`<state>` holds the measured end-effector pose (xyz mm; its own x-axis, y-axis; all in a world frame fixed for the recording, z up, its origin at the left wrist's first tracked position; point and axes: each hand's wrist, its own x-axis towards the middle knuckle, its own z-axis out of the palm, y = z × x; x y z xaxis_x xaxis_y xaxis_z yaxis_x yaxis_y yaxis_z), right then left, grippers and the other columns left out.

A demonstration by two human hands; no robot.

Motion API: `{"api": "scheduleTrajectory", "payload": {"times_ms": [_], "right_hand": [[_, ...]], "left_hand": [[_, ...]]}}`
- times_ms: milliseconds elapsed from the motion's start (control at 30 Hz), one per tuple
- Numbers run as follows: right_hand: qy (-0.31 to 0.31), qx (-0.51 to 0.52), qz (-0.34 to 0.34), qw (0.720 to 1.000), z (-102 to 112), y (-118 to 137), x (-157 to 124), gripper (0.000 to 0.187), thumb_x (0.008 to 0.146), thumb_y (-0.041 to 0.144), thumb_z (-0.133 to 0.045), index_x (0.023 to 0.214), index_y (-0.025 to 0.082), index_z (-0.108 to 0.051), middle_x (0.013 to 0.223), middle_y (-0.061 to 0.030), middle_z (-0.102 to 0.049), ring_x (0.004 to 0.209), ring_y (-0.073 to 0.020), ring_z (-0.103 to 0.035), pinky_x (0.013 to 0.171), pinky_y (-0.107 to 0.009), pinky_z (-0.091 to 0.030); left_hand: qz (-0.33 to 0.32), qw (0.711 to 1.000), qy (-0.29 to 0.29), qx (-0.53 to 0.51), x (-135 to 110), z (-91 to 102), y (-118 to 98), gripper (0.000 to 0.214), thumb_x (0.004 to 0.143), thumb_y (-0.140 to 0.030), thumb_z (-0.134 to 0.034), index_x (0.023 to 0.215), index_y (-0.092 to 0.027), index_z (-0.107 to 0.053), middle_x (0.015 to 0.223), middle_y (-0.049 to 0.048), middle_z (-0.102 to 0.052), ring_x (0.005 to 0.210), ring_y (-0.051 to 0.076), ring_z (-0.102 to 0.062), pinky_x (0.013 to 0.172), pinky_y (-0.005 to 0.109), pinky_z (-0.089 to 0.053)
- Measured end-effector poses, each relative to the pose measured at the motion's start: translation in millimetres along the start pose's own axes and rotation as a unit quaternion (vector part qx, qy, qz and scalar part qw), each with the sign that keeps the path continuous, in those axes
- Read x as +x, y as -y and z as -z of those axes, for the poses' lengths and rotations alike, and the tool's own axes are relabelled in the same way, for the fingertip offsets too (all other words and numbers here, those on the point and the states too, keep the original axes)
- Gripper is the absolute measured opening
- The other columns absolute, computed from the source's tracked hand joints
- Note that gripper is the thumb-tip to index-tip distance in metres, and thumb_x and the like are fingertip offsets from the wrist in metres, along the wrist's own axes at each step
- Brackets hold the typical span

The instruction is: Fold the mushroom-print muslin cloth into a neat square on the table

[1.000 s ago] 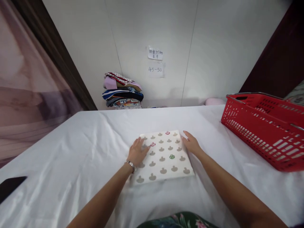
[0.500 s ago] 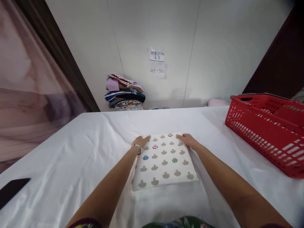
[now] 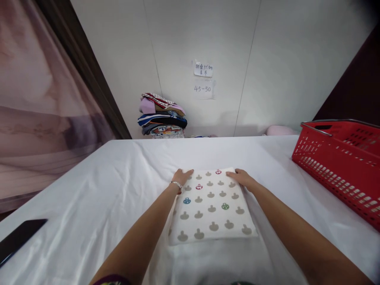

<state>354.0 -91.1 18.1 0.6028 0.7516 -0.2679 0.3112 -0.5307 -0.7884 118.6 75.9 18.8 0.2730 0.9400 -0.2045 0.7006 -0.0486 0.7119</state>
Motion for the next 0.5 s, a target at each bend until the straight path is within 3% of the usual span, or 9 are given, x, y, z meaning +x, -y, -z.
{"api": "scheduleTrajectory", "payload": {"times_ms": [200,500], "right_hand": [[-0.023,0.006,0.023,0.999,-5,-2,7,0.047,0.075,0.061,-0.047,0.078,0.016,-0.058,0.075,-0.0079,-0.065,0.066,-0.0189,-0.059,0.055,-0.027,-0.044],[-0.123,-0.060,0.093,0.986,-26,-5,16,0.029,0.079,0.042,-0.047,0.059,0.020,-0.048,0.060,-0.0001,-0.054,0.066,-0.0177,-0.052,0.062,-0.028,-0.042]], "left_hand": [[0.007,0.999,0.003,-0.038,-3,-3.2,2,0.050,0.069,-0.055,-0.058,0.101,-0.017,-0.053,0.106,0.0118,-0.064,0.090,0.022,-0.061,0.072,0.030,-0.047],[0.006,0.997,-0.041,-0.063,-4,-8.5,10,0.030,0.072,-0.039,-0.061,0.095,-0.020,-0.059,0.077,0.0047,-0.067,0.073,0.019,-0.062,0.066,0.030,-0.049]]}}
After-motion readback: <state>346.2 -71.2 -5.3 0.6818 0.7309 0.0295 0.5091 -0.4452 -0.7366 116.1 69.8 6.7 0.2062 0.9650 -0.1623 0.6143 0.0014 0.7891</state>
